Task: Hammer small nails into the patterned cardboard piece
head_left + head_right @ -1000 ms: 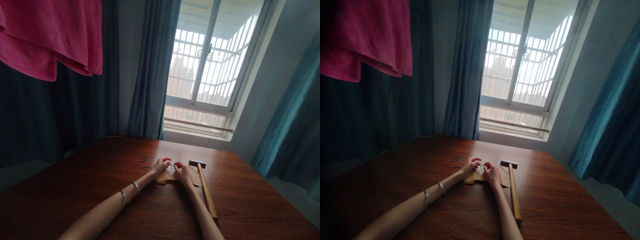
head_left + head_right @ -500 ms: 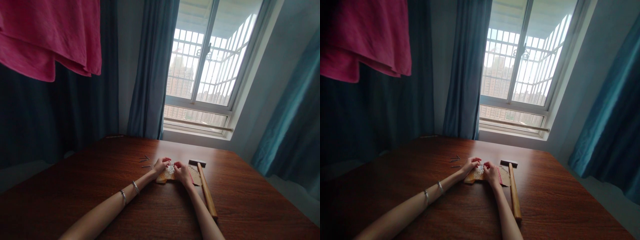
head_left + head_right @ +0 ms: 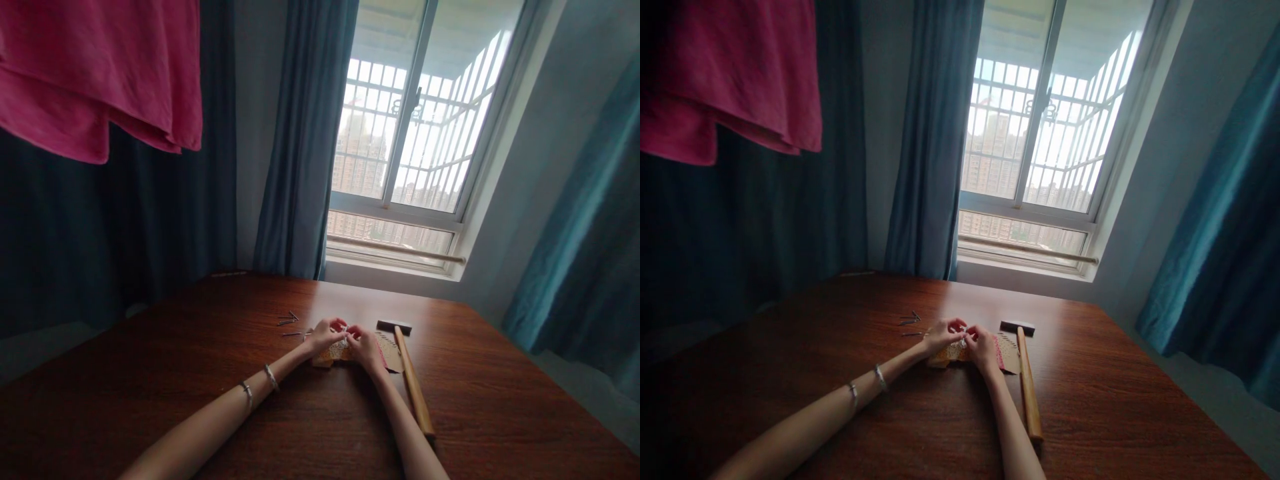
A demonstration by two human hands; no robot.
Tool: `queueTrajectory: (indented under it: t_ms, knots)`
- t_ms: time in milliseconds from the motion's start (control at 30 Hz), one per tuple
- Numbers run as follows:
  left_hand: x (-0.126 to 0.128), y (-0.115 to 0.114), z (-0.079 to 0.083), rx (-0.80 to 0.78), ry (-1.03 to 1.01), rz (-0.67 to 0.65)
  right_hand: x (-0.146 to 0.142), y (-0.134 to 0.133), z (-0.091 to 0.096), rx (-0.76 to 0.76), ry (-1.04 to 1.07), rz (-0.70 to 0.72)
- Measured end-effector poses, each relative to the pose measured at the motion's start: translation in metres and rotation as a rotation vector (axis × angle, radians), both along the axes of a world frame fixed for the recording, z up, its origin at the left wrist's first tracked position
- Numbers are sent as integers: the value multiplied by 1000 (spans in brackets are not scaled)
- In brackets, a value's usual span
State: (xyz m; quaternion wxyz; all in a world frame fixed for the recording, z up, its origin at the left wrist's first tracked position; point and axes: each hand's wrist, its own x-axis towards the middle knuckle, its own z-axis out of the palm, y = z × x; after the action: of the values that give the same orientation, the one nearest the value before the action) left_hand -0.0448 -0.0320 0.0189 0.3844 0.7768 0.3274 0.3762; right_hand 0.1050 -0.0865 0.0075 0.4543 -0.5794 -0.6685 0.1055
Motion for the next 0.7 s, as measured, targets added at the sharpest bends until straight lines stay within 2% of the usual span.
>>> queueTrajectory:
  t_ms: [233,500,600,700]
  knots:
    - [9,4,-2,60,31,83,1,2,-3,-4,-26,-29]
    - [14,2,-3,74,23,114,-2,3,-5,-25,-45,-43]
    - [14,3,-6,68,14,116,2,0,5,-52,-49,-25]
    - [12,3,-8,84,14,130,19,-17,26,-65,-95,-34]
